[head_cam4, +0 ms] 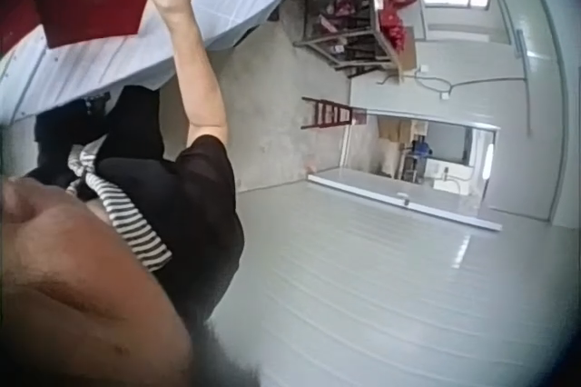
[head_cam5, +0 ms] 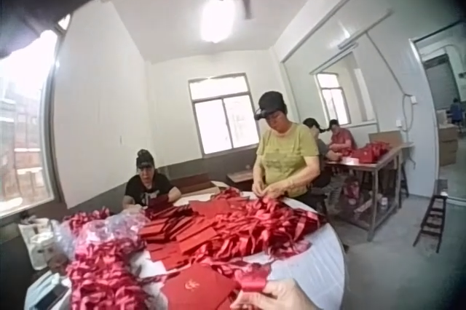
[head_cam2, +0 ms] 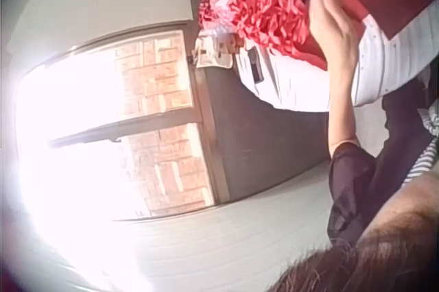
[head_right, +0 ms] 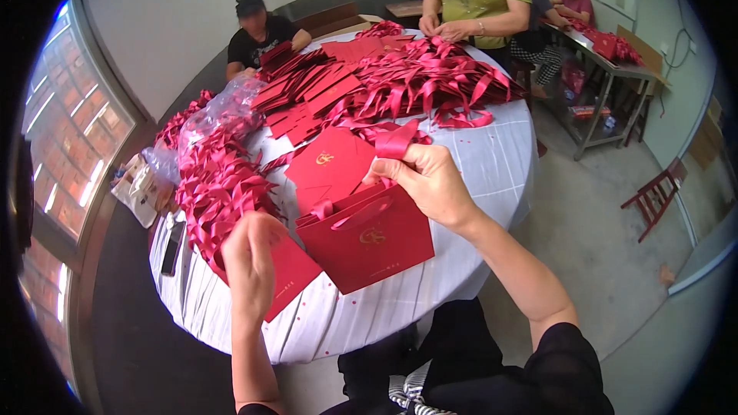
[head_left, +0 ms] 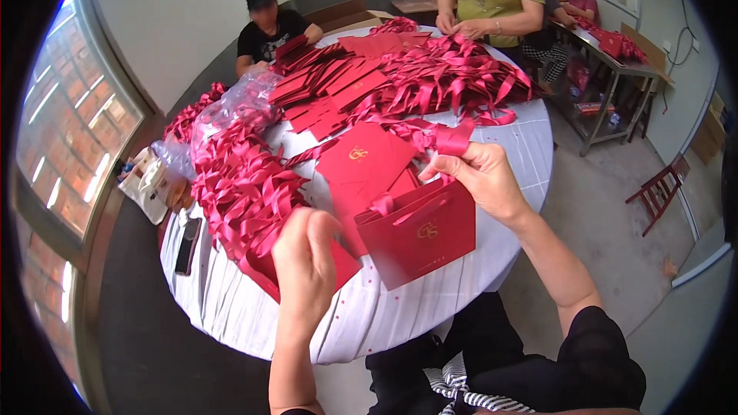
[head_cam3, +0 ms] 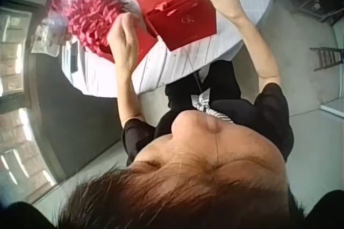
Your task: The person assembles gift bags by hand by threading ribbon handles through the slits of each bag, folding the bags, and stacking them on the table.
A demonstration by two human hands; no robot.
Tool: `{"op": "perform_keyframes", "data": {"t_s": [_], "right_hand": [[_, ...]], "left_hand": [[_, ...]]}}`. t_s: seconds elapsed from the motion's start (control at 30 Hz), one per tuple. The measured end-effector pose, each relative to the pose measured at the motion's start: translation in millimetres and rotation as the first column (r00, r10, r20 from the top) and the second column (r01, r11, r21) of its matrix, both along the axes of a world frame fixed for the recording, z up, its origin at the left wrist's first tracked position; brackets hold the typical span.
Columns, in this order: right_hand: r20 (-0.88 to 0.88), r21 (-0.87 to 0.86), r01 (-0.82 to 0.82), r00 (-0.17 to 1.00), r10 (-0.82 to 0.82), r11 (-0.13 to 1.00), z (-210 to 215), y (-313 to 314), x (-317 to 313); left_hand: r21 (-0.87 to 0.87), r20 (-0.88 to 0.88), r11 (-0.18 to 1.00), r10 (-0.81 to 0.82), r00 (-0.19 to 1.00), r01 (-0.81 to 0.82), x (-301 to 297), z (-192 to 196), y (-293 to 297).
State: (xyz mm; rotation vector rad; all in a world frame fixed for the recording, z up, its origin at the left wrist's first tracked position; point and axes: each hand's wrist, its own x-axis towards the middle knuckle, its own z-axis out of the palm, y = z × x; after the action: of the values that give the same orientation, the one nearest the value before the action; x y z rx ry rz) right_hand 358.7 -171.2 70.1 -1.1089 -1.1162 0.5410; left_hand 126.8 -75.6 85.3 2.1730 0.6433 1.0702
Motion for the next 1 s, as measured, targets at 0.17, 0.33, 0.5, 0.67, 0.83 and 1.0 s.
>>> {"op": "perform_keyframes", "data": {"t_s": [0.17, 0.33, 0.5, 0.67, 0.83, 1.0], "right_hand": [[0.041, -0.001, -0.054, 0.998, 0.054, 0.999, -0.7, 4.8, -12.3], [0.118, -0.010, -0.066, 0.991, 0.066, 0.998, 2.3, 9.6, -22.1], [0.206, 0.042, -0.063, 0.977, 0.053, 0.997, -7.1, 25.2, -45.8], [0.297, 0.042, -0.066, 0.954, 0.051, 0.997, -14.3, 36.0, -63.6], [0.382, 0.083, -0.040, 0.924, 0.005, 0.996, -17.0, 44.8, -87.1], [0.429, 0.249, -0.105, 0.903, -0.012, 0.963, -8.8, 64.1, -107.3]], "left_hand": [[-0.530, -0.095, 0.815, -0.331, 0.939, 0.233, -21.7, -27.8, -3.2], [-0.502, -0.057, 0.820, -0.347, 0.936, 0.274, -31.8, -25.1, -0.9], [-0.707, 0.143, 0.634, -0.306, 0.941, 0.313, -29.5, -28.9, -9.9], [-0.574, 0.375, 0.733, -0.160, 0.913, 0.365, -27.8, -27.9, -7.8], [-0.436, 0.407, 0.890, 0.062, 0.911, 0.134, -33.1, -37.4, -12.2], [-0.235, 0.384, 0.960, 0.236, 0.893, -0.153, -50.7, -39.8, -2.9]]}}
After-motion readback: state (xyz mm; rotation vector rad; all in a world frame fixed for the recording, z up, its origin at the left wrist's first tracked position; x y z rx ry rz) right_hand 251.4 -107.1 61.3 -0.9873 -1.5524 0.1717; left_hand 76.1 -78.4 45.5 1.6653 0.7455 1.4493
